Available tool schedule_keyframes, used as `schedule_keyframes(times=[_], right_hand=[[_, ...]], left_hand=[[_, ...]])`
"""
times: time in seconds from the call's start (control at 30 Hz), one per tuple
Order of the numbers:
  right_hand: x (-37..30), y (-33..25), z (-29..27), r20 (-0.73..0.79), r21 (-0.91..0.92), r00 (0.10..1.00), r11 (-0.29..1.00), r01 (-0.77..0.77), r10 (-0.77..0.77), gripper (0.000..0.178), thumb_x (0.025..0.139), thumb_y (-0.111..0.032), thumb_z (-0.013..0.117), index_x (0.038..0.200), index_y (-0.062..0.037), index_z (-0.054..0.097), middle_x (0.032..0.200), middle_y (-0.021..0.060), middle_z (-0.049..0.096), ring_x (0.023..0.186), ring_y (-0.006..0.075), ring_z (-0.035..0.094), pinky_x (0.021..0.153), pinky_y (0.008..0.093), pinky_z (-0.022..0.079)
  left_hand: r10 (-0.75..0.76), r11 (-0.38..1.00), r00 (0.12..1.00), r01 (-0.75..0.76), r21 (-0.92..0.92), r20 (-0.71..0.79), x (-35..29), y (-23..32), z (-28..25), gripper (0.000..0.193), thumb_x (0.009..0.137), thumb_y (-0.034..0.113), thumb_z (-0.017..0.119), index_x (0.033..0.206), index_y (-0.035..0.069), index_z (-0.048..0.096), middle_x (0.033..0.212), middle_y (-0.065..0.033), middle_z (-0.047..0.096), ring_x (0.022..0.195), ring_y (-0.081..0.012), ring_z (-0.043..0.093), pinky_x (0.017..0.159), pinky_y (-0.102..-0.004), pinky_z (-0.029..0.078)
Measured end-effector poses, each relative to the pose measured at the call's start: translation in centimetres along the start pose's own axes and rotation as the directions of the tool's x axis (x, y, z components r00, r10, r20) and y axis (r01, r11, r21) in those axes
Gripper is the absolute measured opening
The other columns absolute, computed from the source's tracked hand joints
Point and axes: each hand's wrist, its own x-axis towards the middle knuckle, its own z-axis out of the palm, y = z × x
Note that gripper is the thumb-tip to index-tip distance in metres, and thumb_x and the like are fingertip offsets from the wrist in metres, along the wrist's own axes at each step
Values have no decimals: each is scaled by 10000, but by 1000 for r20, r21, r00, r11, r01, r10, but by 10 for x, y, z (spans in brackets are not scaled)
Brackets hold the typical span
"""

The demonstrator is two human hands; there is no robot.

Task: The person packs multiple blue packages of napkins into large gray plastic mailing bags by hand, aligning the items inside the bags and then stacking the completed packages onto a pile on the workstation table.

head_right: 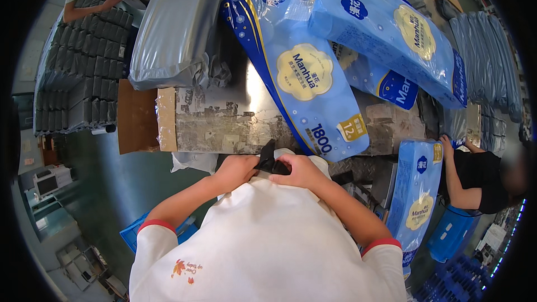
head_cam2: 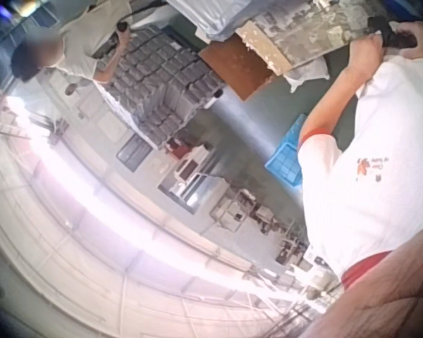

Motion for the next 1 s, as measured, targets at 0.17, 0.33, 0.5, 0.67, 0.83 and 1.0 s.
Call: schedule_keyframes(times=[0.17, 0.33, 0.5, 0.67, 0.83, 1.0], right_hand=[[0, -5, -6, 111, 76, 991, 993, -87, 79, 367, 706, -197, 664, 978, 22, 549, 735, 15, 556, 650, 53, 475, 596, 193, 400], [5, 2, 0, 77, 421, 996, 905, -69, 41, 316, 762, -130, 594, 1033, 6, 505, 692, 42, 570, 592, 65, 493, 525, 209, 408], [7, 0, 1, 27, 450, 993, 885, -116, 117, 292, 788, -119, 557, 1047, -11, 477, 695, 53, 585, 566, 71, 499, 518, 206, 418], [16, 5, 5, 17, 439, 992, 891, -117, 122, 264, 820, -139, 518, 1050, -20, 465, 714, 66, 591, 555, 74, 502, 514, 195, 407], [19, -2, 3, 45, 384, 987, 910, -157, 151, 261, 824, -142, 512, 1051, -20, 468, 719, 62, 589, 568, 70, 507, 508, 190, 405], [13, -12, 3, 52, 454, 991, 881, -134, 123, 297, 784, -141, 566, 1042, -23, 475, 716, 52, 585, 592, 75, 510, 546, 202, 419]], left_hand=[[-76, 979, 993, 93, -181, 95, 3, 2, -4, 176, 763, 183, 552, 706, 27, 493, 642, -115, 545, 612, -298, 528, 565, -371, 406], [-158, 940, 976, 195, -280, 148, 6, 9, -18, 254, 755, 273, 586, 664, 37, 562, 592, -99, 564, 542, -260, 536, 526, -336, 413], [-274, 914, 958, 231, -334, -87, 0, 15, -12, 209, 678, 271, 659, 689, 64, 637, 592, -83, 580, 500, -212, 544, 484, -305, 415], [-377, 819, 925, 314, -481, -39, -2, 21, -12, 174, 683, 208, 660, 709, 39, 628, 581, -83, 571, 471, -185, 516, 474, -293, 398], [-407, 769, 914, 351, -534, 15, -4, 23, -17, 162, 708, 169, 636, 742, 13, 608, 603, -102, 561, 497, -181, 504, 492, -288, 389], [-262, 846, 962, 190, -499, -78, -9, 12, -16, 115, 759, 102, 583, 770, -13, 582, 641, -82, 558, 523, -140, 497, 479, -265, 375]])
